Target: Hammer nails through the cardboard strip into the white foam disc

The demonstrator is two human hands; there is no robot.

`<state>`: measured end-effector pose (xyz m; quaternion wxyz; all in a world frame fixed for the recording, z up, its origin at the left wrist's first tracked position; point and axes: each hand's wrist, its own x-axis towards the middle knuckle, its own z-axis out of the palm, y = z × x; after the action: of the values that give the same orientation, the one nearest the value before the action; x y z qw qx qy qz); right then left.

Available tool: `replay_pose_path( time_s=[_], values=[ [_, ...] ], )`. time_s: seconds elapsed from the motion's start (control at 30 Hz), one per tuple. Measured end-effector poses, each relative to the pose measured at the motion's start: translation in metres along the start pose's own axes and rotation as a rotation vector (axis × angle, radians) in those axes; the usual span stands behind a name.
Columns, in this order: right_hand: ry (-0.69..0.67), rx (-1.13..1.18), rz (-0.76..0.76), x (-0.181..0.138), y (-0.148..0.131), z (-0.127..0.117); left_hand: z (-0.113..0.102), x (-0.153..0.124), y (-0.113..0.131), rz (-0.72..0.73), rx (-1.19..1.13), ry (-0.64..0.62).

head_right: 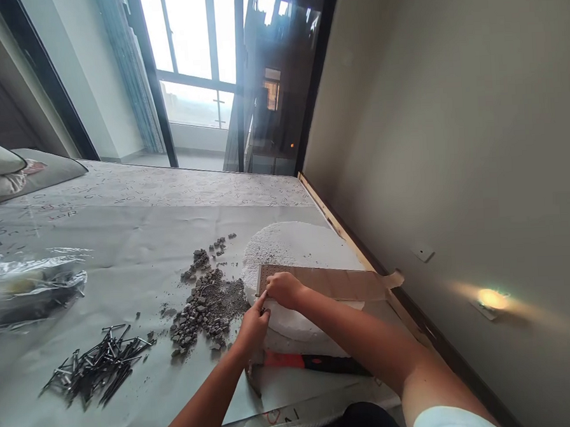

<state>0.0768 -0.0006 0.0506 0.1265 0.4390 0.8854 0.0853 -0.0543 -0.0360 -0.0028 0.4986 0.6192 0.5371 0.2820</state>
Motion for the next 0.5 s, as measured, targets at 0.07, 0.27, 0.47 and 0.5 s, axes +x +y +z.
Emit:
replay_pose_path(
  time_s=[0.07, 0.27, 0.47, 0.5],
  values=[
    [0.007, -0.014, -0.007, -0.0006, -0.0023, 0.0016, 0.0012, -0.0002, -0.0031, 0.051, 0.099, 0.009],
    [0.014, -0.049, -0.034, -0.0002, -0.0063, 0.0051, 0.0013, 0.0008, -0.0086, 0.033, 0.171, -0.018],
    [0.019, -0.042, -0.058, -0.0012, -0.0014, 0.0021, -0.0008, 0.0029, -0.0075, 0.045, 0.150, -0.050],
    [0.020, -0.039, -0.058, -0.0012, -0.0009, 0.0022, -0.0011, 0.0036, -0.0078, 0.045, 0.148, -0.053]
  ],
)
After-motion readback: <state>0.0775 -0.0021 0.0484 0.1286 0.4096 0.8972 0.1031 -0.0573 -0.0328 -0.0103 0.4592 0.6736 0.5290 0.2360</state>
